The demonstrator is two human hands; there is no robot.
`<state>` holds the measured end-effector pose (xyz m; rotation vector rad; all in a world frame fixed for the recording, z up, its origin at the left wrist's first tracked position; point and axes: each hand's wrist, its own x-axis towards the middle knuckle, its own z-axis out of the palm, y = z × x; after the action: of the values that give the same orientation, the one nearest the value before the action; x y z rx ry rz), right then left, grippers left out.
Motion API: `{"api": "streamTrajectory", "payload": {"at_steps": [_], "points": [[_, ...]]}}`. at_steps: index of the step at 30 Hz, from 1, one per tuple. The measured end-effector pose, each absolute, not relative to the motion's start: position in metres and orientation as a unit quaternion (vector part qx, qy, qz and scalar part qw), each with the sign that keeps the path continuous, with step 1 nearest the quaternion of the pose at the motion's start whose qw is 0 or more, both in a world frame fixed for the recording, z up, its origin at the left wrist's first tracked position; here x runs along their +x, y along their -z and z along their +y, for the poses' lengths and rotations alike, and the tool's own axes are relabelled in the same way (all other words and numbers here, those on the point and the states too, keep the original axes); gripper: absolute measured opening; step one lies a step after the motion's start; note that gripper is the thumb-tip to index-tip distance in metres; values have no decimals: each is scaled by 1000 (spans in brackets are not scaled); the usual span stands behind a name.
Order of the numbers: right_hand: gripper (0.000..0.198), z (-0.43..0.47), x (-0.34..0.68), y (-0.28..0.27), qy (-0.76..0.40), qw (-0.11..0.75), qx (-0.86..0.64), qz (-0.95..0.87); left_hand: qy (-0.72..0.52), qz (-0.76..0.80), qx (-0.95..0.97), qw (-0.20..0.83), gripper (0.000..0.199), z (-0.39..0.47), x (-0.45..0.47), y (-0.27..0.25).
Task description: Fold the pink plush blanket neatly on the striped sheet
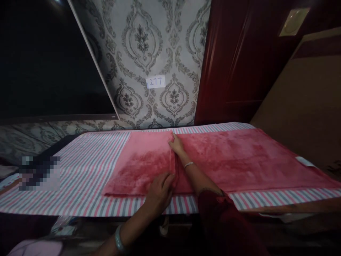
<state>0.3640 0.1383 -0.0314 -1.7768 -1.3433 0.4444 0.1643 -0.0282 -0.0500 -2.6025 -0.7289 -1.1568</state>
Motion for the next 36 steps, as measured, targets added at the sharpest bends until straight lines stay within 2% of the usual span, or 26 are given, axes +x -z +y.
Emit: {"api": "streamTrajectory", "payload": {"at_steps": [3, 9, 14, 19, 23, 25, 29, 32, 36], "points": [[73, 140, 367, 34, -198, 440, -687, -543, 409, -265, -868, 96, 37, -32, 160, 47], [77, 138, 368, 32, -203, 462, -673, -541, 353, -278, -886, 112, 13, -31, 158, 34], [74, 137, 369, 23, -172, 479, -667, -544, 298, -262, -910, 119, 22, -27, 171, 34], [64, 124, 372, 24, -175, 439, -706, -527, 215, -287, -928, 104, 22, -35, 183, 44], [62, 111, 370, 24, -171, 417, -718, -530, 245, -229, -942, 11, 38, -42, 166, 27], [65, 101, 369, 23, -165, 397, -723, -540, 287, -214, -933, -28, 37, -36, 142, 11], [69, 72, 368, 24, -162, 391, -694, -582, 368, -340, -865, -7, 32, -7, 63, -15], [77, 46, 367, 32, -172, 402, -664, -606, 395, -447, -803, 1, 31, 6, -1, -15], [86, 22, 368, 48, -212, 438, -635, -600, 384, -498, -776, -54, 50, -5, -45, 10]]}}
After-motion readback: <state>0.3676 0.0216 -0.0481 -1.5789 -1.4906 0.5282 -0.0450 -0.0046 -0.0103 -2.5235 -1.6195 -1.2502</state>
